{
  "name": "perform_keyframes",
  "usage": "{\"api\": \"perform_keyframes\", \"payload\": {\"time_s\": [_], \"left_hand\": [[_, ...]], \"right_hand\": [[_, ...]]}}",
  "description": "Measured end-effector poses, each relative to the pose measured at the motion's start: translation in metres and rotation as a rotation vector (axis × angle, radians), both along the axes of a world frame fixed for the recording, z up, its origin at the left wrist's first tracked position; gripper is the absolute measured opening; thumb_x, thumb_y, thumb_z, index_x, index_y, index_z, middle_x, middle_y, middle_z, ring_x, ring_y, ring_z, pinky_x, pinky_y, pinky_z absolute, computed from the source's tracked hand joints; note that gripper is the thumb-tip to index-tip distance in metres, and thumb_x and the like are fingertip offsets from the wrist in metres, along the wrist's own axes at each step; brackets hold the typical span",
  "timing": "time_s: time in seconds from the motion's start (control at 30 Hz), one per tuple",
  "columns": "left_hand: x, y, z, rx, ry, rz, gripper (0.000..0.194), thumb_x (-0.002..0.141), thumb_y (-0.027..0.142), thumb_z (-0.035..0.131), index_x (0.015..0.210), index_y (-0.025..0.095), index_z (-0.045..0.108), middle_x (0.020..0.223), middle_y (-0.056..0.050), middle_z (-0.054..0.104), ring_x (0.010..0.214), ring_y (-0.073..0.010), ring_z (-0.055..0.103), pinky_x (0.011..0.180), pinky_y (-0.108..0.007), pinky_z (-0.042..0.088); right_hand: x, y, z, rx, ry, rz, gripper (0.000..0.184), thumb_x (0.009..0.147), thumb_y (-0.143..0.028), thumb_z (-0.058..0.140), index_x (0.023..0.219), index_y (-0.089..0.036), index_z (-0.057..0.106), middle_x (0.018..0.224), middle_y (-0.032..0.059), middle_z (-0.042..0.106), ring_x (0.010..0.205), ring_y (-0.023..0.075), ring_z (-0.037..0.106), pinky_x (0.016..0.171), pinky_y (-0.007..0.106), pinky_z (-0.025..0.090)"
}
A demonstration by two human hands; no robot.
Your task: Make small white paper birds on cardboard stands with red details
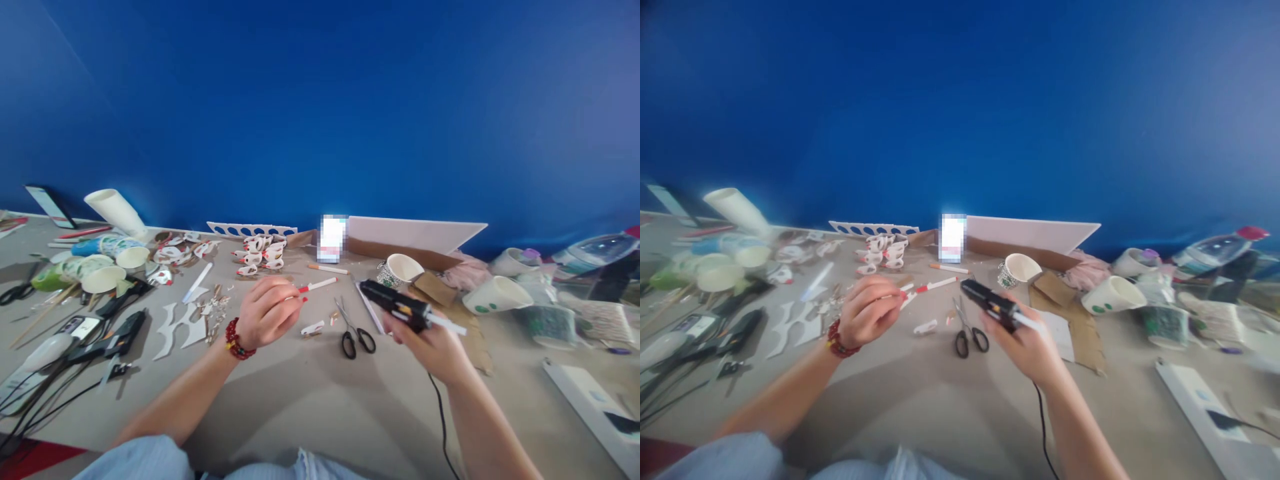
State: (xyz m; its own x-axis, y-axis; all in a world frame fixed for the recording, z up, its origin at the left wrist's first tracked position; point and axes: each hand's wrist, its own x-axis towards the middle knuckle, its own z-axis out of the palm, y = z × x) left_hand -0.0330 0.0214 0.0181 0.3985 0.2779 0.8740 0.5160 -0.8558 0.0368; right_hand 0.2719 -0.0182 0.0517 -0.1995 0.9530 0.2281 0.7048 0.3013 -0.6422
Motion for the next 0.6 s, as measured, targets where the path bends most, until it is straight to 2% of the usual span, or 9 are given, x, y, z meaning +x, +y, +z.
{"api": "perform_keyframes", "payload": {"time_s": [0.07, 0.13, 0.2, 0.3, 0.43, 0.6], "left_hand": [[0.0, 0.001, 0.0, -0.031, -0.025, 0.036, 0.023, 0.078, 0.007, 0.066, 0.094, 0.021, 0.06, 0.091, -0.006, 0.07, 0.087, -0.0197, 0.064, 0.078, -0.036, 0.055], [0.0, 0.002, 0.001, -0.054, -0.051, 0.067, 0.025, 0.077, 0.006, 0.066, 0.095, 0.021, 0.06, 0.091, -0.006, 0.069, 0.088, -0.0202, 0.064, 0.08, -0.037, 0.054], [0.0, 0.003, 0.001, -0.069, -0.064, 0.086, 0.025, 0.077, 0.005, 0.066, 0.095, 0.021, 0.06, 0.091, -0.006, 0.068, 0.088, -0.0204, 0.064, 0.082, -0.038, 0.054], [0.001, 0.004, 0.0, -0.098, -0.047, 0.087, 0.023, 0.078, 0.006, 0.065, 0.095, 0.022, 0.061, 0.092, -0.006, 0.068, 0.089, -0.0203, 0.063, 0.083, -0.038, 0.053], [0.002, 0.006, -0.003, -0.145, -0.018, 0.082, 0.018, 0.081, 0.009, 0.062, 0.093, 0.023, 0.061, 0.094, -0.006, 0.067, 0.092, -0.0207, 0.063, 0.084, -0.037, 0.052], [0.003, 0.006, 0.0, -0.24, -0.035, 0.077, 0.014, 0.083, 0.01, 0.06, 0.09, 0.022, 0.061, 0.096, -0.007, 0.066, 0.095, -0.0207, 0.062, 0.087, -0.037, 0.05]], "right_hand": [[0.022, 0.002, -0.013, 0.035, -0.073, -0.204, 0.032, 0.09, -0.049, 0.048, 0.079, -0.02, 0.06, 0.062, 0.0026, 0.063, 0.054, 0.0182, 0.058, 0.053, 0.027, 0.044], [0.046, -0.001, -0.029, 0.075, -0.232, -0.403, 0.033, 0.088, -0.051, 0.048, 0.093, -0.021, 0.06, 0.072, 0.0052, 0.068, 0.059, 0.0215, 0.062, 0.053, 0.029, 0.044], [0.07, -0.008, -0.048, 0.064, -0.411, -0.503, 0.036, 0.085, -0.049, 0.049, 0.105, -0.021, 0.058, 0.083, 0.0074, 0.07, 0.061, 0.0239, 0.063, 0.053, 0.031, 0.043], [0.097, -0.026, -0.077, 0.009, -0.557, -0.497, 0.035, 0.082, -0.047, 0.047, 0.103, -0.021, 0.056, 0.094, 0.0107, 0.07, 0.076, 0.0291, 0.066, 0.058, 0.035, 0.046], [0.113, -0.05, -0.109, -0.1, -0.587, -0.439, 0.033, 0.083, -0.045, 0.044, 0.104, -0.021, 0.055, 0.099, 0.0116, 0.07, 0.088, 0.0314, 0.067, 0.068, 0.039, 0.05], [0.13, -0.065, -0.126, -0.103, -0.598, -0.399, 0.036, 0.084, -0.044, 0.042, 0.108, -0.019, 0.055, 0.102, 0.0133, 0.069, 0.093, 0.0318, 0.066, 0.078, 0.042, 0.051]]}}
